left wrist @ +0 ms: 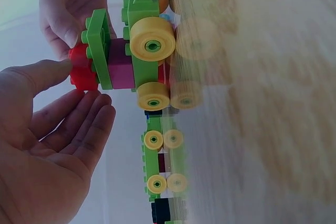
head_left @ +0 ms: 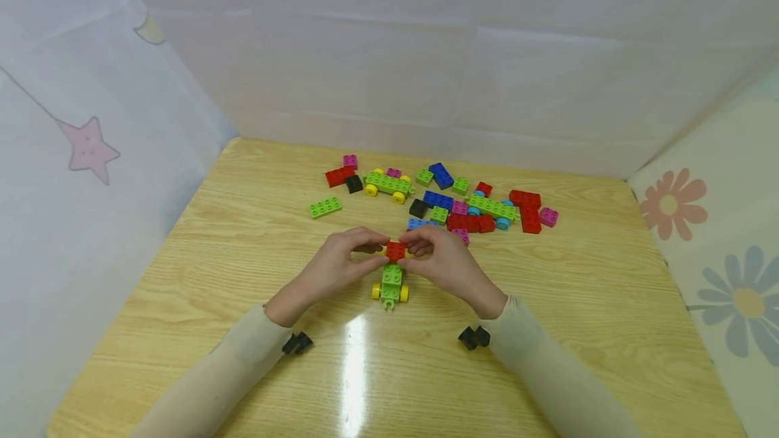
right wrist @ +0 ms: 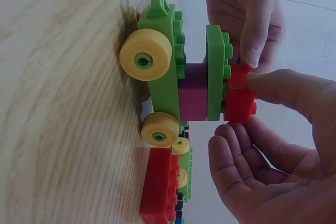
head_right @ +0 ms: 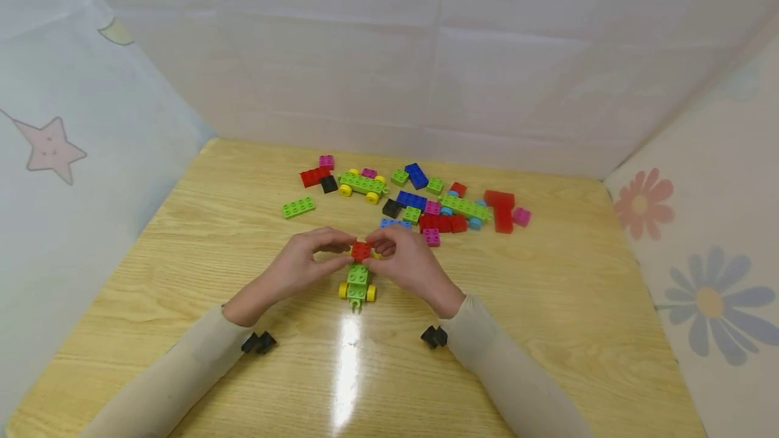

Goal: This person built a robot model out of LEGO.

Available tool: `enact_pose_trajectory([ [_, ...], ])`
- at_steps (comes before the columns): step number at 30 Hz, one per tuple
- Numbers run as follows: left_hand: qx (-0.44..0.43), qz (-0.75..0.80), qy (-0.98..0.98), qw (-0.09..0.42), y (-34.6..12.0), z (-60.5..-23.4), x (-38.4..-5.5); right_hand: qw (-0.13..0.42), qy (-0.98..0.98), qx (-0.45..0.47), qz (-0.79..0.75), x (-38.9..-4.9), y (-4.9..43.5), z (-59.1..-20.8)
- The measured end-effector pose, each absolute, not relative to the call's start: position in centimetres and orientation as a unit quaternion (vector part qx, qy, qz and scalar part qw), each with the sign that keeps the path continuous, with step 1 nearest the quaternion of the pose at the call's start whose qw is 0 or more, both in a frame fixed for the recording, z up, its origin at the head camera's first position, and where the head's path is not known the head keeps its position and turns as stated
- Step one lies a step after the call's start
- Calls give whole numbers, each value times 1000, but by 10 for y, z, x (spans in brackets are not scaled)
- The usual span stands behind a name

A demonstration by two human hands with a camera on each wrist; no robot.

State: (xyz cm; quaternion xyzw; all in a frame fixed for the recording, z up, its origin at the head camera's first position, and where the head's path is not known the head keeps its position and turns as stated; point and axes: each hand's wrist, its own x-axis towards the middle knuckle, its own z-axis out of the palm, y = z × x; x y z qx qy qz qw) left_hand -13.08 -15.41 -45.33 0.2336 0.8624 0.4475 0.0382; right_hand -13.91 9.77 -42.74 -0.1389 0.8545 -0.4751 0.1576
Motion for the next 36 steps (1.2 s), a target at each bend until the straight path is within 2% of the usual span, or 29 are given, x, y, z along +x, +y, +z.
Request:
enact_pose_trajectory([
  [36,230,462,853,71,-158,-451,-132,172,858,-139,-464,-139,97,-428],
])
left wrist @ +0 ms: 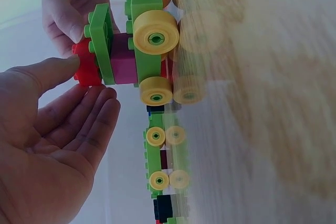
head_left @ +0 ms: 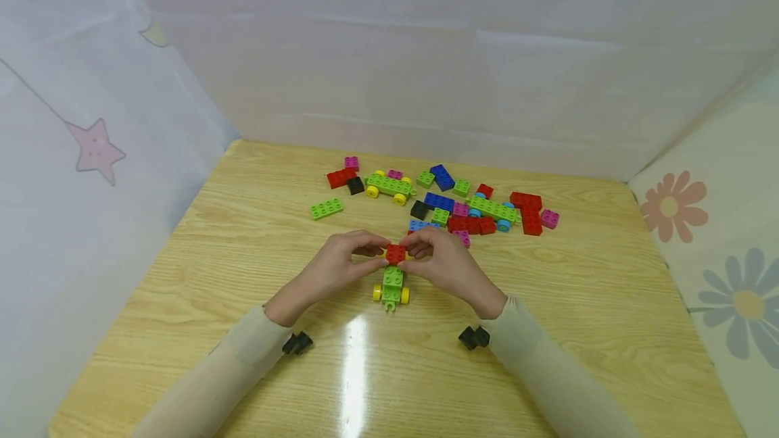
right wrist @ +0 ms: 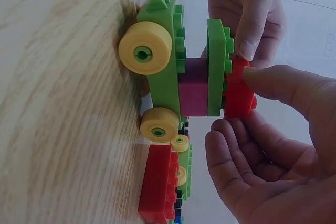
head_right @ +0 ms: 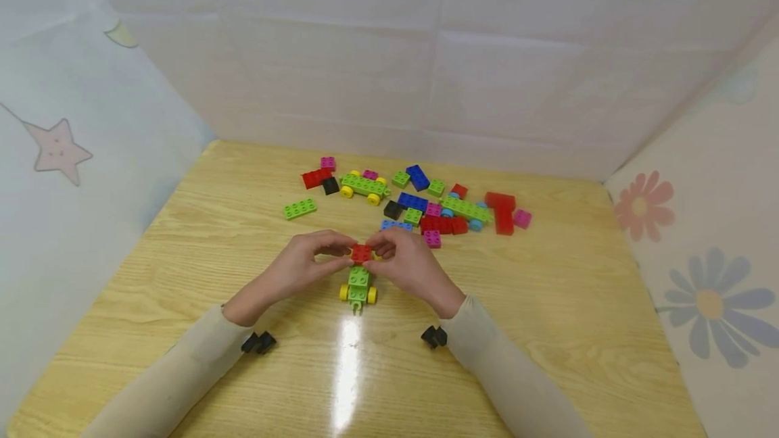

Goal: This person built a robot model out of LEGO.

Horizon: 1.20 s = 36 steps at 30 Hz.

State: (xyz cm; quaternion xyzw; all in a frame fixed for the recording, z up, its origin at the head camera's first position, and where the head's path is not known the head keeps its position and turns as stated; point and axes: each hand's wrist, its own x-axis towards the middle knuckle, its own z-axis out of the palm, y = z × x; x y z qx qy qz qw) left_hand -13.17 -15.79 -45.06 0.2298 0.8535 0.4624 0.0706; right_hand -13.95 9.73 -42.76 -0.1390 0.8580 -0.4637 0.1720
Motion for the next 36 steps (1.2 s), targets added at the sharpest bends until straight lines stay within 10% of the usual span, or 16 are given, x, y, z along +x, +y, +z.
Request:
enact_pose_trajectory([
  [36,228,436,868,71,-155,-450,-132,178,858,-147,-459,-143,100,-432],
])
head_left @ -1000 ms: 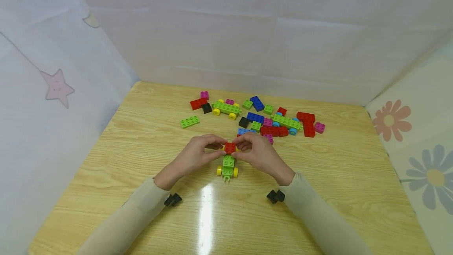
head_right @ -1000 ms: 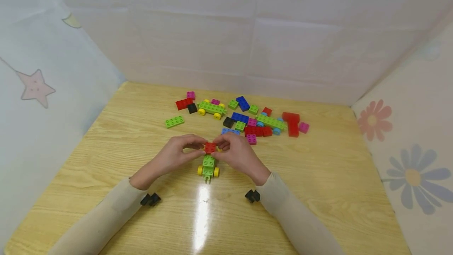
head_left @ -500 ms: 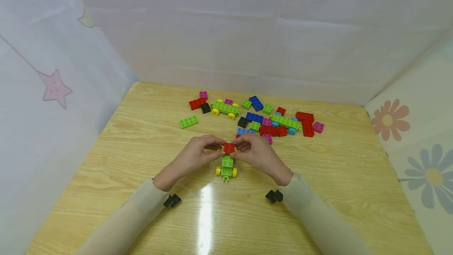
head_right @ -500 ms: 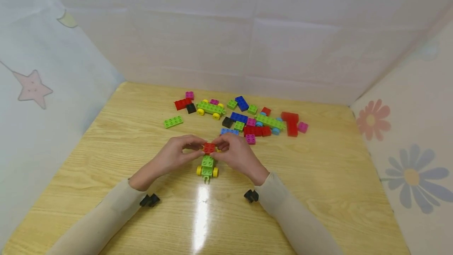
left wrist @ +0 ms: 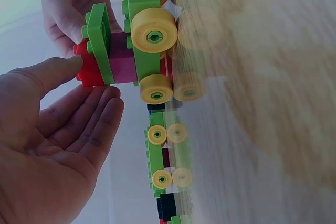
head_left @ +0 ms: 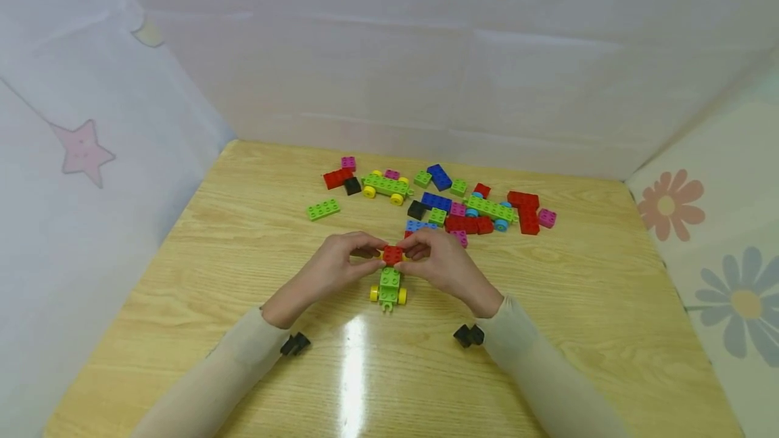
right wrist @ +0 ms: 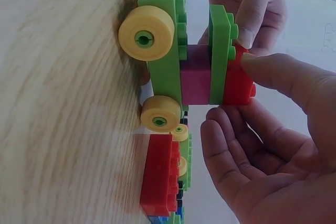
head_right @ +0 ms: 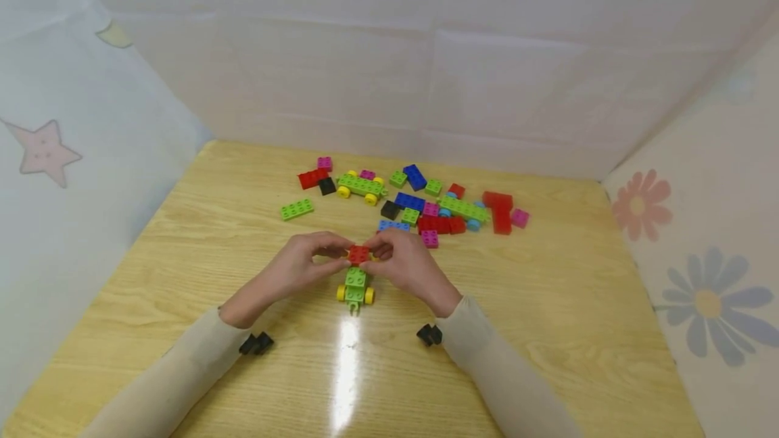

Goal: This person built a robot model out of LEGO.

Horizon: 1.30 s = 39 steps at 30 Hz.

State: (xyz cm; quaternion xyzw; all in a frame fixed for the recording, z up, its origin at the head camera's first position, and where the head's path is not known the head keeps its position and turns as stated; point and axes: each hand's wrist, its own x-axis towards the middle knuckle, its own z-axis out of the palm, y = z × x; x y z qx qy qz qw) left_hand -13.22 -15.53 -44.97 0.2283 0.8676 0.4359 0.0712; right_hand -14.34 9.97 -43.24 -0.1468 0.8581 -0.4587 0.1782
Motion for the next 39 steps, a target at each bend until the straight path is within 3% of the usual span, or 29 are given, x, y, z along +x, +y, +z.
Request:
enact_pose_trajectory([
  [39,196,444,872,59,-176,-449,-142,174,864,-154,-446,-162,68,-435],
])
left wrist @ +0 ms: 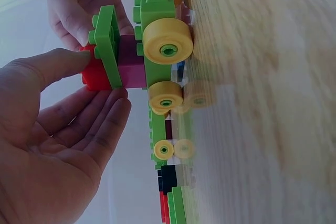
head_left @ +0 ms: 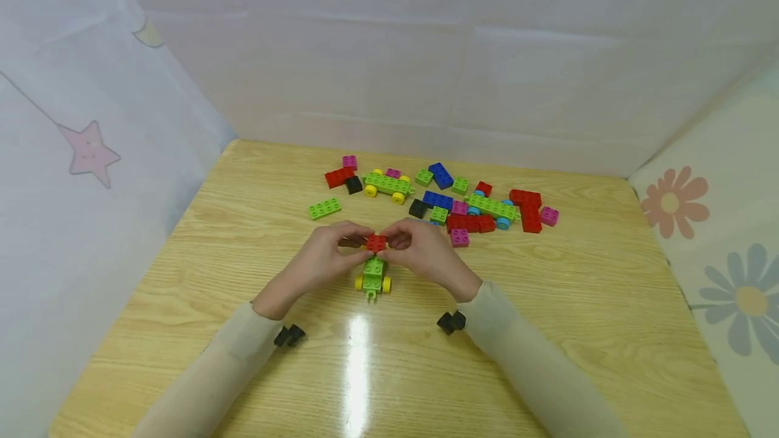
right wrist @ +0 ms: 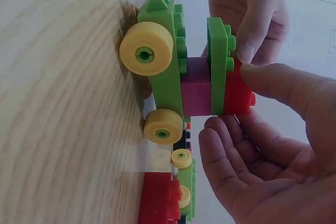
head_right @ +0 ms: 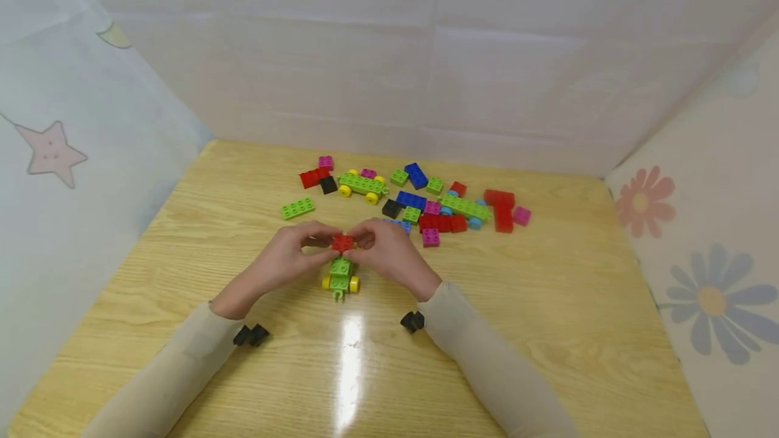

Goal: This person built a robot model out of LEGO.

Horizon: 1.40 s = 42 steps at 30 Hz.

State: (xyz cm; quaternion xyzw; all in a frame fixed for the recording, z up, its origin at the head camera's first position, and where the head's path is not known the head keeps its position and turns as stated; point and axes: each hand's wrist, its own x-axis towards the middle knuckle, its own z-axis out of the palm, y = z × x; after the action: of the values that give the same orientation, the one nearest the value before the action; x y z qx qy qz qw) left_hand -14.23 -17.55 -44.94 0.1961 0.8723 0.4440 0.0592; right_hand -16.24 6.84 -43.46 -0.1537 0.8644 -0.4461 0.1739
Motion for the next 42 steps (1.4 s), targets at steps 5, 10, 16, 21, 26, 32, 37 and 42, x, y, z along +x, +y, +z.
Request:
enact_pose_trajectory([
  [5,194,440,874,66,-179,-449,-143,188,864,-164,-438,-167,69,-431],
  [10,182,437,878,72,-183,-447,-144,192,849,-162,-465,-178,75,-430],
  [16,166,430,884,75,-189,-448,-146,166,849,-146,-479,-202,79,-429],
  [21,161,430,885,75,-192,-448,-148,152,859,-133,-470,-224,80,-430],
  [26,156,433,884,77,-195,-446,-151,147,865,-118,-465,-246,79,-431],
  [32,145,434,886,78,-197,-444,-154,141,879,-114,-442,-269,74,-434],
  [37,138,433,887,82,-199,-441,-154,152,889,-110,-417,-281,72,-438],
  [42,137,433,887,81,-201,-439,-153,158,897,-109,-398,-288,70,-443],
])
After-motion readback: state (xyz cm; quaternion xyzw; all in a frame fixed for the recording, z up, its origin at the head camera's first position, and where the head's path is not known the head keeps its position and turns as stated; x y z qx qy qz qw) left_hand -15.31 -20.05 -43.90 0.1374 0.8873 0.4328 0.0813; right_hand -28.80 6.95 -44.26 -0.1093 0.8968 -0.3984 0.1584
